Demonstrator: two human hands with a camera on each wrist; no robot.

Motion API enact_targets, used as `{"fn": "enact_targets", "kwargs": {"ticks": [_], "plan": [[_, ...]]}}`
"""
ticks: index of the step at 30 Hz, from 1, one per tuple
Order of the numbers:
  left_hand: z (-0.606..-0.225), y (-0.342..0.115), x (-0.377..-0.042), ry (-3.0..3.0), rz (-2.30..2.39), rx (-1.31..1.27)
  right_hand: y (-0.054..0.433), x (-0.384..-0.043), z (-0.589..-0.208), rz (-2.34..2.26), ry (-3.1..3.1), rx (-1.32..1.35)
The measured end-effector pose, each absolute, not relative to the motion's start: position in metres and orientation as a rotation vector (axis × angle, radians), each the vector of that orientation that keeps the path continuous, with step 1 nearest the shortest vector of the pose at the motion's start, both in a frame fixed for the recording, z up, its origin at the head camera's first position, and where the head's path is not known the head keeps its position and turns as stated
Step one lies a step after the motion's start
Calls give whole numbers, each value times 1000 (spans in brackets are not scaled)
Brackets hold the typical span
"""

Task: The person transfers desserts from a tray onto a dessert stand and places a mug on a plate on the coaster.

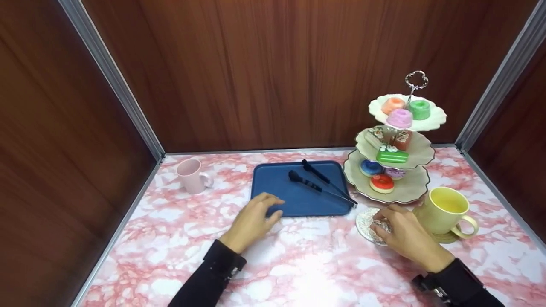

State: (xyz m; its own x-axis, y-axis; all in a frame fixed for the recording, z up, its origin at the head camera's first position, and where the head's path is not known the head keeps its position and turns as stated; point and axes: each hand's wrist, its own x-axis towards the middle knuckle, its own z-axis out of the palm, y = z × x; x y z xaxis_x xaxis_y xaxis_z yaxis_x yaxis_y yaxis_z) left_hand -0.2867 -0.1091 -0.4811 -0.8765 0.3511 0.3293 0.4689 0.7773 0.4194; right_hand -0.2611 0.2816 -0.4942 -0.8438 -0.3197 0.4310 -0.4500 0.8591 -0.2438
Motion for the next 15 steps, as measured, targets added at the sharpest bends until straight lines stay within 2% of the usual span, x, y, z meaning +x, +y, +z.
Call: {"fn": "enact_targets", "kwargs": {"ticks": [15], "plan": [[-467, -176, -305, -2552, -788, -304, 280, -262, -493, 484, -2642, 579]]}}
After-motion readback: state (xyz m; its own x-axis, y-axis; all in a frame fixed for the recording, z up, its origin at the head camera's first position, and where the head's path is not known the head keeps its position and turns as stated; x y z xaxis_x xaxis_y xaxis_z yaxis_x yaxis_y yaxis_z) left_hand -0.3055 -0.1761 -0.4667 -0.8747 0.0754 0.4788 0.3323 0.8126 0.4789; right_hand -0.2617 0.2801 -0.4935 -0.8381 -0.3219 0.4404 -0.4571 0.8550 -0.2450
